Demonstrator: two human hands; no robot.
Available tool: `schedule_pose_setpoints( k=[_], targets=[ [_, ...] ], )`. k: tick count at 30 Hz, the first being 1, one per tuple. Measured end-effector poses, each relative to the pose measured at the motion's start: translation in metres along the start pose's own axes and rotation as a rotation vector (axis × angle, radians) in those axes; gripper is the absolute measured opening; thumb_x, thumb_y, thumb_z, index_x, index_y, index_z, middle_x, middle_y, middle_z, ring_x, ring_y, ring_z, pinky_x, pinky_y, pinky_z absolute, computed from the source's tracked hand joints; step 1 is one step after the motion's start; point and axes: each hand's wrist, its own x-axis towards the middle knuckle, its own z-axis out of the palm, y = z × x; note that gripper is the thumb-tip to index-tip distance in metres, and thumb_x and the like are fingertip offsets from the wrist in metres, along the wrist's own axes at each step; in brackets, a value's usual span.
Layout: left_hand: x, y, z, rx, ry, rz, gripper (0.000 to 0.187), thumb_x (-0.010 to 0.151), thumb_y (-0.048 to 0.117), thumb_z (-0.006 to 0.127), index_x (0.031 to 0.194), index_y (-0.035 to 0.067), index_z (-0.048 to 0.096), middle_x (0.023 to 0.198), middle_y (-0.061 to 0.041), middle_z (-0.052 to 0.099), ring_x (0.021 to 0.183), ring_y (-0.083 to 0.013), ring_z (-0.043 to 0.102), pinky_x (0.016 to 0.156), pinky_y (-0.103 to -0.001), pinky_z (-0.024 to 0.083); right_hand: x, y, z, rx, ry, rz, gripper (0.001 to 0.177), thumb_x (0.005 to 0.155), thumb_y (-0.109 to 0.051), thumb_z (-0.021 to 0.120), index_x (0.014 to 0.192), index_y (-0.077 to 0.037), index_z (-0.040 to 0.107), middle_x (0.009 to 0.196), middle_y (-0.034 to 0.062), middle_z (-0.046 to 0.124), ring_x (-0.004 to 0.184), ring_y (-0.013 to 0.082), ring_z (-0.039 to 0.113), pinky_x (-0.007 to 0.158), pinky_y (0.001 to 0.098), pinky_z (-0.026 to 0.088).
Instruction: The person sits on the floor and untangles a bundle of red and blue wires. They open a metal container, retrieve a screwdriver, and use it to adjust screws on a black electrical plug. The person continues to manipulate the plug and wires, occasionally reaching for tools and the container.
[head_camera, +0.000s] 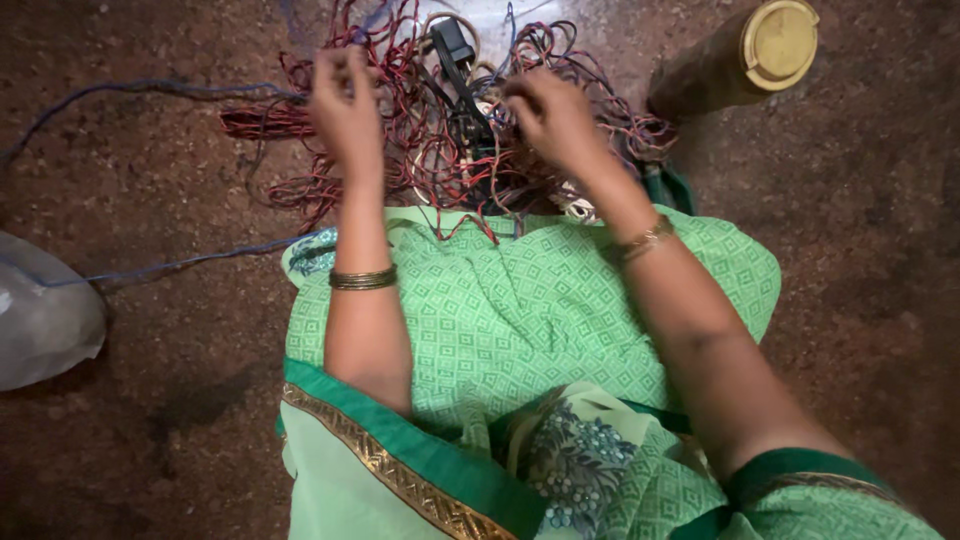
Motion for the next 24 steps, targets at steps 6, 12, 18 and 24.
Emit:
schedule_pose_setpoints(
  k=[6,12,18,24],
  targets=[
    [-0.013,0.016,0.010,0.335,-0.030,0.178,0.023,0.105,0.033,0.062,0.100,0.011,0.068,0.084,-0.012,0.075,0.078,-0.0340,0.073,0.065,-0.045,0.053,0.038,-0.001,0.081,-0.022,0.052,-0.095,0.030,0.092,-0.023,0.076,0.107,0.003,0.071,0.097,0.0205,0.071,0.092,0.0375,0.066,0.083,0.0443,0.052],
    [-0.004,0.013,0.002,0.271,0.020,0.174,0.021,0.104,0.033,0.063,0.104,0.013,0.067,0.093,-0.011,0.076,0.084,-0.0344,0.074,0.070,-0.044,0.055,0.040,-0.016,0.038,0.280,-0.085,0.155,0.022,0.103,-0.022,0.064,0.100,-0.001,0.069,0.086,0.0078,0.071,0.078,0.0168,0.065,0.072,0.0328,0.051],
    [-0.006,0.005,0.009,0.307,-0.066,0.138,0.018,0.102,0.032,0.063,0.107,0.016,0.062,0.093,-0.008,0.077,0.087,-0.0366,0.073,0.066,-0.048,0.054,0.003,-0.061,-0.042,0.282,-0.599,0.250,0.024,0.097,-0.024,0.061,0.098,-0.003,0.072,0.084,0.0077,0.070,0.076,0.0147,0.062,0.068,0.0344,0.051],
    [-0.008,-0.006,0.010,0.356,-0.023,0.128,0.016,0.105,0.031,0.060,0.110,0.016,0.058,0.096,-0.008,0.075,0.090,-0.0377,0.072,0.070,-0.050,0.053,0.000,-0.052,-0.014,0.160,-0.803,-0.072,0.029,0.098,-0.031,0.065,0.104,-0.004,0.075,0.090,0.0115,0.074,0.076,0.0215,0.068,0.071,0.0377,0.054]
  ],
)
